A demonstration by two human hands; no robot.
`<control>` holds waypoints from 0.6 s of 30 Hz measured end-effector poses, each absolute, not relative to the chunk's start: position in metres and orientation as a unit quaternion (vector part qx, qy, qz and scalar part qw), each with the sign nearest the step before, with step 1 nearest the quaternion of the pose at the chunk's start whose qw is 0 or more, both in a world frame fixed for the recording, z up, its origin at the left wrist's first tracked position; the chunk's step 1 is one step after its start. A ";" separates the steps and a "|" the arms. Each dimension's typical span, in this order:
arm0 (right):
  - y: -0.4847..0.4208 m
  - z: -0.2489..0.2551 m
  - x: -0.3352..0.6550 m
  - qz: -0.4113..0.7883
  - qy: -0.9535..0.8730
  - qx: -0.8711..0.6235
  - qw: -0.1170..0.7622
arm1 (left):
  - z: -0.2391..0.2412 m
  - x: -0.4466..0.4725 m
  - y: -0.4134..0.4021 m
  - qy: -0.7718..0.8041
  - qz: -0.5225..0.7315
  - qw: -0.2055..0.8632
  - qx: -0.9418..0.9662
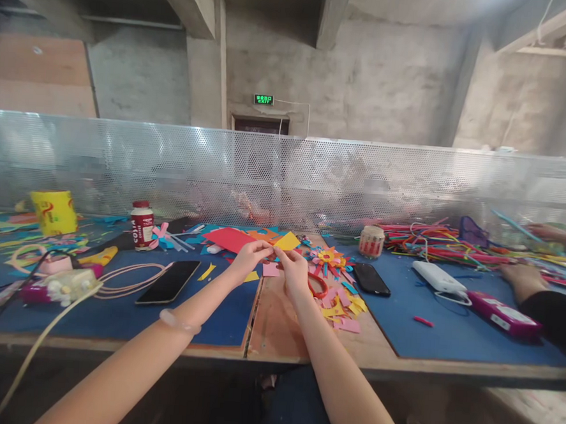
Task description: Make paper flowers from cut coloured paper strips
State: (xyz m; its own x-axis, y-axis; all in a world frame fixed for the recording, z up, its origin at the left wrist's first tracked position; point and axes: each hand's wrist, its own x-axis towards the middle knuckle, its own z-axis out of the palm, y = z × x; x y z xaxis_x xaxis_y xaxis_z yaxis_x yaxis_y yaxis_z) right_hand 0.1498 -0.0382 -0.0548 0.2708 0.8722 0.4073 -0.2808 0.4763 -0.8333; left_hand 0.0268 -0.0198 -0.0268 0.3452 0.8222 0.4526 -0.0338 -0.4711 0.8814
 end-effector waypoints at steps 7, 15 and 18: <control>-0.041 -0.055 0.150 0.404 -0.428 -0.309 0.747 | -0.027 0.030 -0.021 0.289 0.496 0.441 0.690; -0.042 -0.050 0.153 0.443 -0.375 -0.288 0.762 | -0.027 0.031 -0.022 0.307 0.489 0.450 0.681; -0.041 -0.051 0.156 0.441 -0.377 -0.297 0.759 | -0.028 0.028 -0.020 0.306 0.474 0.453 0.691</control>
